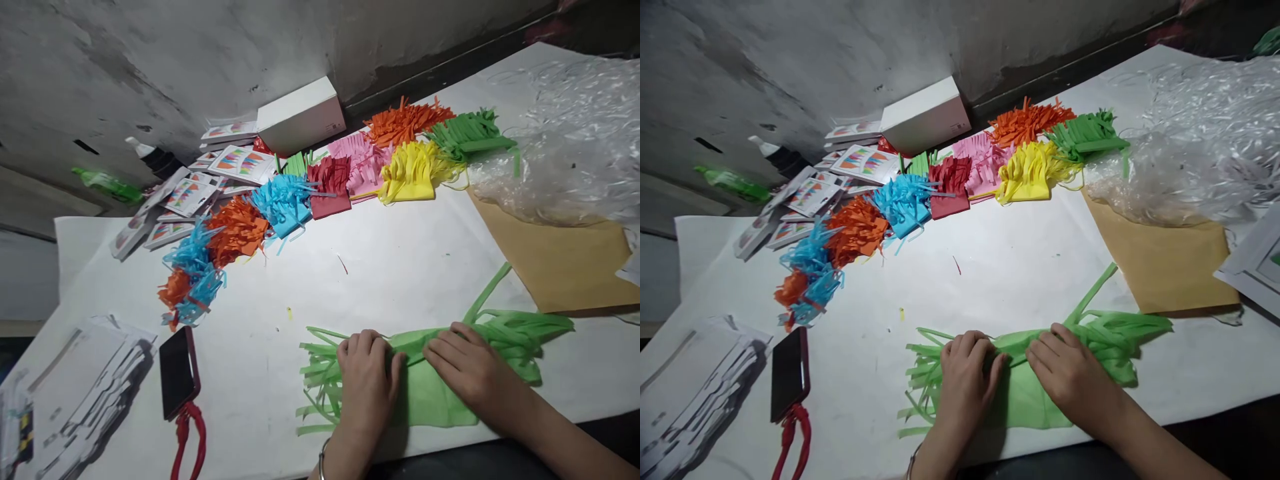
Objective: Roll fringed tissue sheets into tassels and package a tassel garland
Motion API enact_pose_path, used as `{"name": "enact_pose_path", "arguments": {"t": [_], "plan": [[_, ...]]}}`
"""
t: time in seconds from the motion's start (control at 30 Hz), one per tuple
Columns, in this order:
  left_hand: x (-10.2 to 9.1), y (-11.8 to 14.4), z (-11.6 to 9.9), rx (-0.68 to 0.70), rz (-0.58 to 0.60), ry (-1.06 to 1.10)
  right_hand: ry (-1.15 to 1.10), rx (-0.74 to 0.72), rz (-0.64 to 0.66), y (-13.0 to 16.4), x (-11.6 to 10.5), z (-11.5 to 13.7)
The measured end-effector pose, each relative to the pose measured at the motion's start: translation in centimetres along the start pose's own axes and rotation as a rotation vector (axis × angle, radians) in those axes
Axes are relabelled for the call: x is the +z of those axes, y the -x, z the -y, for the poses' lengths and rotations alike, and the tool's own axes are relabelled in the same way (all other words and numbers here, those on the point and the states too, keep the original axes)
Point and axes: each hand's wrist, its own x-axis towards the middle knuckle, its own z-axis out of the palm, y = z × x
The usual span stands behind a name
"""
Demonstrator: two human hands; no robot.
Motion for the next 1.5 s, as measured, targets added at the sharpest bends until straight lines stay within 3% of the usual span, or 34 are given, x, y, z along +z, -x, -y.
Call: {"name": "enact_pose_path", "arguments": {"t": [0.1,0.27,0.5,0.6,0.73,0.93,1.07,1.17,1.33,1.5], "plan": [[-0.2,0.3,-0.2,0.139,-0.102,0.006,-0.018,0.019,-0.040,0.0,0.2,0.4],[-0.2,0.6,-0.4,0.347,-0.107,0.037,0.006,0.011,-0.030,-0.1,0.7,1.0],[-0.5,1.0,1.1,0.465,0.093,0.009,-0.039,-0.027,-0.007,3.7,-0.2,-0.8],[-0.4,1.4,1.2,0.423,0.090,0.038,-0.036,0.022,0.002,4.5,-0.4,-1.1],[-0.2,1.4,0.2,0.215,0.075,0.072,-0.038,0.214,-0.060,3.4,-0.4,-0.5],[-0.2,0.5,-0.8,-0.001,0.192,0.046,0.125,0.450,-0.067,1.7,-0.6,0.4],[-0.1,0.0,-0.8,-0.031,0.223,0.053,0.038,0.272,-0.072,1.4,-0.1,1.2],[0.0,0.1,-0.7,0.005,0.157,0.059,-0.068,0.124,-0.018,1.3,0.6,1.3],[0.3,0.7,-0.4,0.256,-0.002,0.056,-0.138,0.157,-0.036,0.8,1.1,1.2],[0.7,0.6,0.1,0.354,0.032,0.033,-0.086,0.095,0.020,-0.2,1.6,1.5]]}}
